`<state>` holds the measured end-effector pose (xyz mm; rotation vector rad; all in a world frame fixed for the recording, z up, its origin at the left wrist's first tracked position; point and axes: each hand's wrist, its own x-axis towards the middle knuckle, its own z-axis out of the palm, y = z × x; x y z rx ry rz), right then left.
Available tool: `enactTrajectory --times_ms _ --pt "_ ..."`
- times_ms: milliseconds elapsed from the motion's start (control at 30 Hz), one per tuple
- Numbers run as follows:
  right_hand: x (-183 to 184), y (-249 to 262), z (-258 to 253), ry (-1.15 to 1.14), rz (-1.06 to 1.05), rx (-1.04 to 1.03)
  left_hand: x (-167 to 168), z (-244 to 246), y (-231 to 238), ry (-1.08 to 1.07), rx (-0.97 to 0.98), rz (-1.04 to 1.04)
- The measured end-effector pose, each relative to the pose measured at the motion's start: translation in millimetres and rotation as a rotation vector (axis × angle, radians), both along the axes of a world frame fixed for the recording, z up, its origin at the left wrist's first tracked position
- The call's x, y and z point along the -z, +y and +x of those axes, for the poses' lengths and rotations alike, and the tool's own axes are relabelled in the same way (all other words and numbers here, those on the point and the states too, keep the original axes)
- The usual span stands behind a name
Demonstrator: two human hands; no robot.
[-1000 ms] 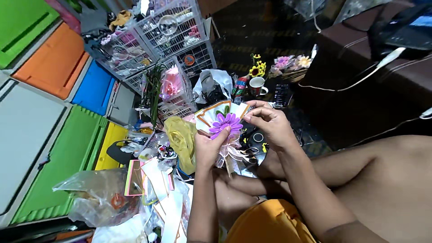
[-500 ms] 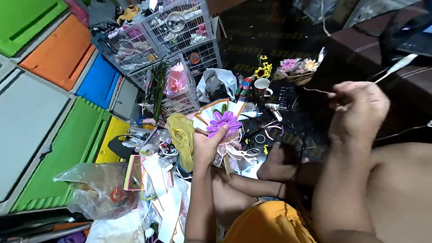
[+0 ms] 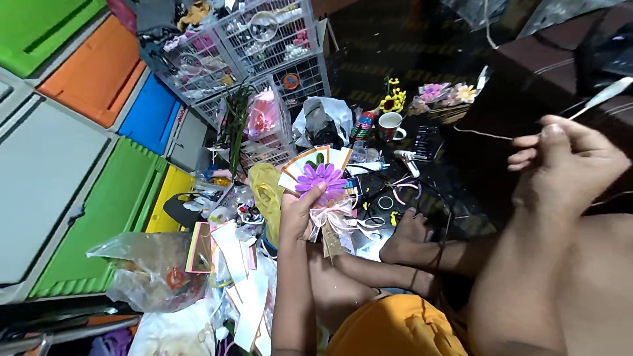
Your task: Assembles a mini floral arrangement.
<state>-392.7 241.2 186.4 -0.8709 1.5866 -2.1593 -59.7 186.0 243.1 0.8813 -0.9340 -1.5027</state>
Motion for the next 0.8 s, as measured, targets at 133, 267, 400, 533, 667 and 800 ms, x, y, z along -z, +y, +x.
enactTrajectory --times_ms 133,267,400,533,667,800 --pt "-5 -11 33 0.025 0.053 -0.128 2 0 1 -0.008 0.032 0.023" --pt "8 -27 60 0.106 0.206 -0.446 8 8 -1 -0.041 -0.005 0.0" --pt "24 -38 113 0.068 0.343 -0.848 20 17 -13 0.016 -0.129 -0.029" --pt "60 -43 182 -0.255 0.397 -1.185 52 22 -22 0.004 -0.219 0.068" --pt "85 -51 215 -0.495 0.484 -1.333 93 44 -7 -0.154 -0.218 0.206" --pt "99 -43 223 -0.683 0.635 -1.393 121 62 10 -0.114 -0.337 0.311"
